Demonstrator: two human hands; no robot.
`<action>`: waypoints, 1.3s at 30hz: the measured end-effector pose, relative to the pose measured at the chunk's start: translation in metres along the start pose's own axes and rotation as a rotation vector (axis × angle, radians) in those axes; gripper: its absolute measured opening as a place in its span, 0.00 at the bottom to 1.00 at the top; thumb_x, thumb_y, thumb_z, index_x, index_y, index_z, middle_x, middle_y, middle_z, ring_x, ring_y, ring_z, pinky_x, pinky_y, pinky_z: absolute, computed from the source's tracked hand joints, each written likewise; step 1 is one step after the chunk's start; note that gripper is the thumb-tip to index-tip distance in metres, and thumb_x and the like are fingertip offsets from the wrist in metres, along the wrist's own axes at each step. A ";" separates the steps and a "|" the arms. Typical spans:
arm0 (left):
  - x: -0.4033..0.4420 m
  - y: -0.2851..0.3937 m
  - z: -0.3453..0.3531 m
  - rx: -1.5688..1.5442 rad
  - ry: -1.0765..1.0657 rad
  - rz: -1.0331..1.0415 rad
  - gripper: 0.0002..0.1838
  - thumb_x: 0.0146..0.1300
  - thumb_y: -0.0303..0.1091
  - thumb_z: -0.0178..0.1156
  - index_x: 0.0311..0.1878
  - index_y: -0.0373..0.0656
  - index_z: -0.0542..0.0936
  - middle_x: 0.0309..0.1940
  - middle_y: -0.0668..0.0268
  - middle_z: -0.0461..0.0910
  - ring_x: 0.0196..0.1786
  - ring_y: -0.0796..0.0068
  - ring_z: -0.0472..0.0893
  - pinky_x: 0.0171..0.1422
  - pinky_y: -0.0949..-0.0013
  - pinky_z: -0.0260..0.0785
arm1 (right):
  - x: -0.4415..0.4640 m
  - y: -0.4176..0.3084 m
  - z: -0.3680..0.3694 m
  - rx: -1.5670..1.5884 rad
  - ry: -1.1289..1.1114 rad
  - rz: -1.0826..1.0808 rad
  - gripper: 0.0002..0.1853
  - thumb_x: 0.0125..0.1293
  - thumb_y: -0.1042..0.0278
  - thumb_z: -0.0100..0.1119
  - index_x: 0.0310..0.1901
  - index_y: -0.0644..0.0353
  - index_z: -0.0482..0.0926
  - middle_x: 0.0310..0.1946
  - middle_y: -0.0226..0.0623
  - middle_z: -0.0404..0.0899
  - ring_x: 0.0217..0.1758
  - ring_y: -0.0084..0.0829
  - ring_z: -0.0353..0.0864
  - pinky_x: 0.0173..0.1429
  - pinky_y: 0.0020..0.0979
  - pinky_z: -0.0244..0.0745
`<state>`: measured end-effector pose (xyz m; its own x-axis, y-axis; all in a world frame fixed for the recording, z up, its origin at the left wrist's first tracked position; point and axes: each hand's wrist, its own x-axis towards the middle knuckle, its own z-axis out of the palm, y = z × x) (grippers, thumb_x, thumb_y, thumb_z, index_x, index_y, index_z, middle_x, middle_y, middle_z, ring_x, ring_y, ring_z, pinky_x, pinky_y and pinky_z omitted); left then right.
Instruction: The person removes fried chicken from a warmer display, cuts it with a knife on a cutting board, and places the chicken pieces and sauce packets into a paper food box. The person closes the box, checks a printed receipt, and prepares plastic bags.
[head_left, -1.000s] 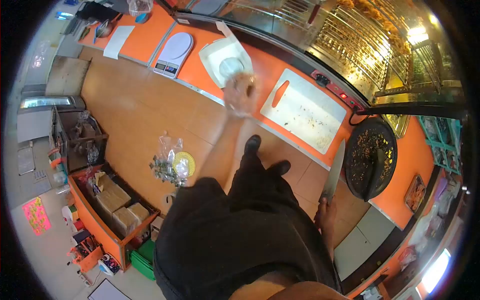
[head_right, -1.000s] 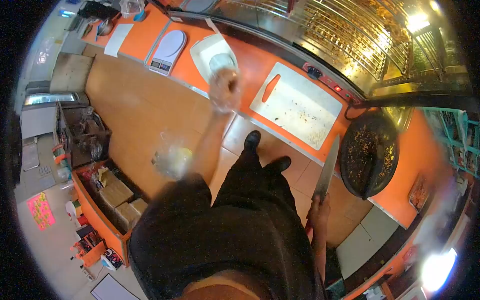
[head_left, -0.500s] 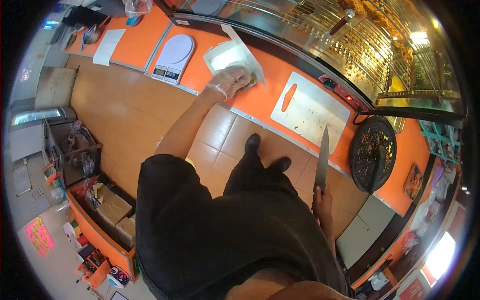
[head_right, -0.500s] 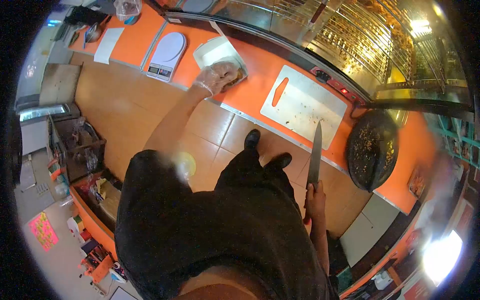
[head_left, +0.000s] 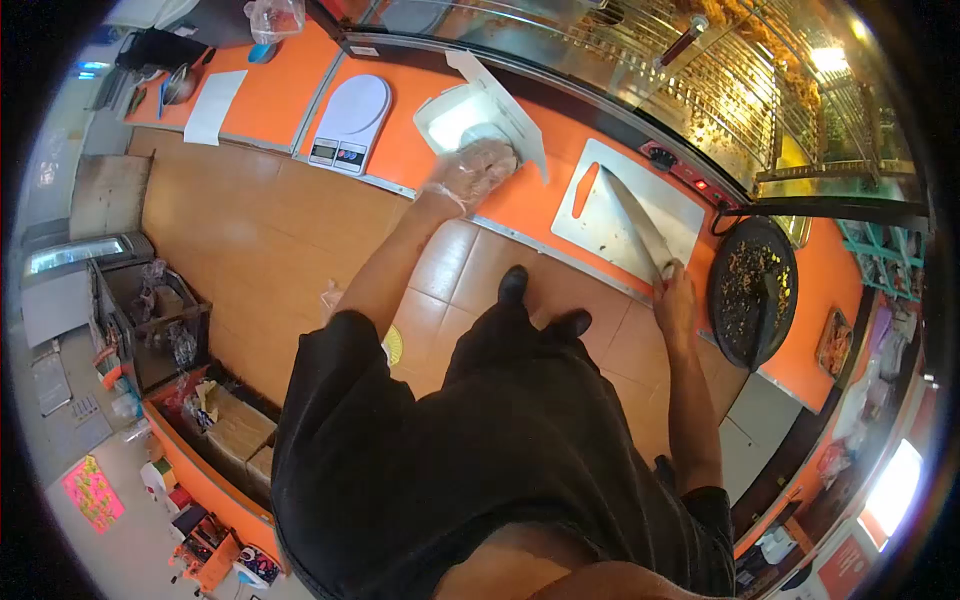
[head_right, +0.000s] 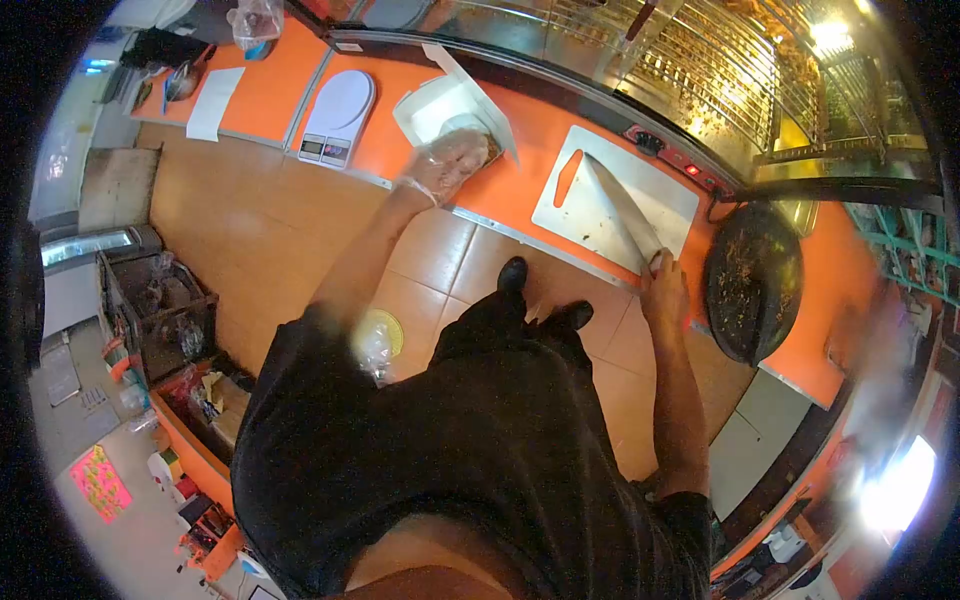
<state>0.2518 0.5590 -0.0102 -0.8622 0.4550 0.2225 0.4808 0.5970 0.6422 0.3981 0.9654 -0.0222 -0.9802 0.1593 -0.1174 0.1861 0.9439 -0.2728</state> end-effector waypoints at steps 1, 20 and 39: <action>-0.001 0.006 0.000 -0.008 0.191 -0.049 0.18 0.68 0.45 0.53 0.57 0.48 0.76 0.58 0.62 0.76 0.63 0.61 0.73 0.67 0.62 0.64 | 0.009 -0.006 -0.008 -0.138 0.056 -0.114 0.24 0.62 0.60 0.59 0.57 0.59 0.69 0.44 0.52 0.76 0.47 0.55 0.75 0.52 0.48 0.71; -0.011 0.244 0.109 -0.660 0.206 -0.525 0.26 0.74 0.42 0.43 0.70 0.38 0.60 0.59 0.48 0.69 0.57 0.61 0.72 0.60 0.65 0.65 | -0.003 -0.115 -0.017 1.175 0.090 -0.067 0.08 0.64 0.74 0.50 0.29 0.61 0.63 0.23 0.30 0.61 0.29 0.22 0.59 0.32 0.27 0.61; 0.069 -0.174 0.021 0.396 0.107 -0.354 0.31 0.70 0.41 0.49 0.68 0.28 0.58 0.66 0.40 0.61 0.70 0.42 0.59 0.75 0.51 0.50 | 0.033 -0.050 -0.049 0.862 0.332 0.140 0.09 0.60 0.72 0.59 0.40 0.64 0.75 0.27 0.40 0.78 0.31 0.33 0.81 0.37 0.33 0.76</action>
<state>0.1125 0.5004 -0.1220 -0.9839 0.1234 0.1293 0.1634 0.9142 0.3707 0.3530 0.9380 0.0345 -0.8895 0.4553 0.0395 0.1594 0.3902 -0.9068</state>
